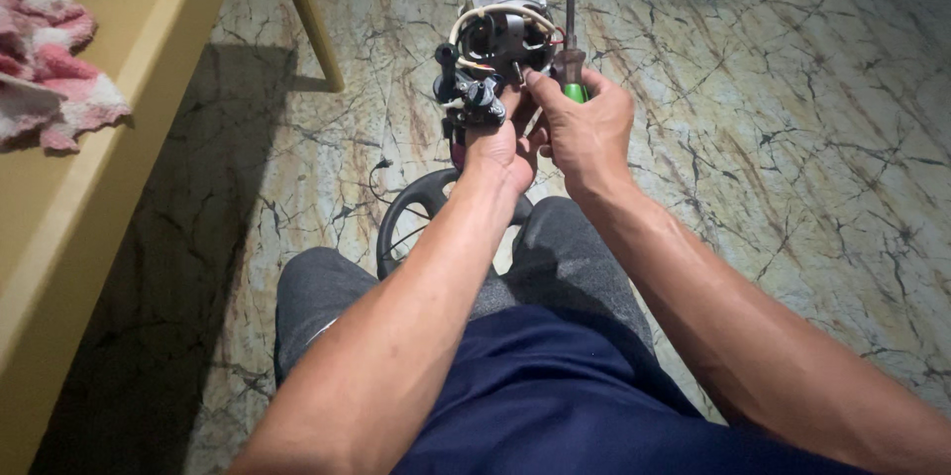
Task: The person uses a screwdriver to remove and reattach screws on a disassembled electronic device, likely a motor or fan component. They manipulate wires and internal parts while seated on the floor.
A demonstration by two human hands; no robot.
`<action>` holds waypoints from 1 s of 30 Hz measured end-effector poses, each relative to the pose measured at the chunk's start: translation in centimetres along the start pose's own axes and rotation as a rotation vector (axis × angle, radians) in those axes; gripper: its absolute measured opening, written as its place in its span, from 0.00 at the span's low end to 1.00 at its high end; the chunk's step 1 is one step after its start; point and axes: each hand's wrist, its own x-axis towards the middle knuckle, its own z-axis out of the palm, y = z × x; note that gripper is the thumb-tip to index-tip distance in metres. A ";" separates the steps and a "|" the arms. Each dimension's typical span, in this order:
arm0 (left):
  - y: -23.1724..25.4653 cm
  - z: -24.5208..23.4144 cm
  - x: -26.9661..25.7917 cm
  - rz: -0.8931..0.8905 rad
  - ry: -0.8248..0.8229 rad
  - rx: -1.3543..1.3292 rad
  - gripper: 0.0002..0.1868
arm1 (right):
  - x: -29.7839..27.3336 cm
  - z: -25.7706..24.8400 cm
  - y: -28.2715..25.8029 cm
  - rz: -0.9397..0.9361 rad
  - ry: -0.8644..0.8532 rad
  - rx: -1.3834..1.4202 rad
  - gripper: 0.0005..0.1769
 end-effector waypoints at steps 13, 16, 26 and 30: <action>0.6 2.3 -1.6 -0.032 -0.029 -0.018 0.15 | 0.2 -1.0 1.3 -0.120 -0.058 0.051 0.10; 0.6 2.0 -1.3 -0.035 0.017 0.013 0.14 | -0.4 -0.6 1.6 -0.137 -0.036 0.101 0.12; -0.1 0.8 -0.1 -0.038 -0.028 -0.059 0.12 | -0.3 -0.4 2.0 -0.133 0.004 0.003 0.14; -0.1 0.9 -0.5 -0.003 -0.037 -0.046 0.15 | 0.8 -0.9 2.7 -0.282 0.087 -0.241 0.14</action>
